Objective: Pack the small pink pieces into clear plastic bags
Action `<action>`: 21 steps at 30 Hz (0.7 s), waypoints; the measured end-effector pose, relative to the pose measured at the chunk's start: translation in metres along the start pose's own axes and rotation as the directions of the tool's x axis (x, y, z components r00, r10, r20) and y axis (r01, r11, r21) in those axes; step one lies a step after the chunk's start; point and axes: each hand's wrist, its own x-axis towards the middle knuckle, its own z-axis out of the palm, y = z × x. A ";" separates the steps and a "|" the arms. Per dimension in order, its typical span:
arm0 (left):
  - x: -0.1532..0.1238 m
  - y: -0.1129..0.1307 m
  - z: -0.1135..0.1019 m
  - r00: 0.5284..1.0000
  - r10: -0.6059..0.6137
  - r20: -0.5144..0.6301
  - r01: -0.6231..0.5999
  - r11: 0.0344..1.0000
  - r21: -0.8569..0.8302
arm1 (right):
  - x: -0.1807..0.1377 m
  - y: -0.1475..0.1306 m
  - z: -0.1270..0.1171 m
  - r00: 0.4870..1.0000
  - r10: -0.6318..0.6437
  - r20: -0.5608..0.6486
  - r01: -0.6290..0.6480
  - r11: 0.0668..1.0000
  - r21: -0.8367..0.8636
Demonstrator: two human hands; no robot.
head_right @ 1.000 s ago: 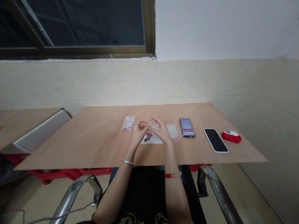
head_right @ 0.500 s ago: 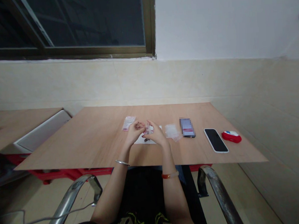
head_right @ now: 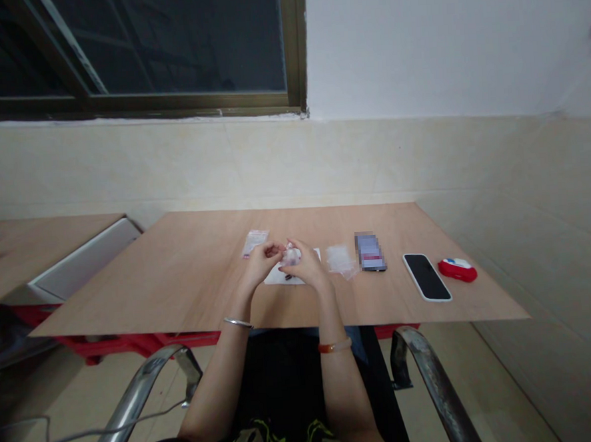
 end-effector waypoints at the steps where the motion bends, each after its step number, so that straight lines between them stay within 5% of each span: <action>1: 0.000 0.001 -0.002 1.000 0.000 0.016 0.000 1.000 -0.003 | 0.000 0.000 0.000 1.000 -0.002 0.000 0.002 1.000 -0.003; 9: -0.004 0.003 -0.016 0.978 -0.027 0.205 0.034 0.999 -0.029 | 0.005 0.010 0.000 0.999 -0.033 0.043 0.036 0.995 -0.089; 21: -0.005 0.011 -0.022 0.974 -0.051 0.221 0.040 0.998 0.054 | 0.005 0.013 0.000 0.994 -0.080 0.072 0.085 0.995 -0.061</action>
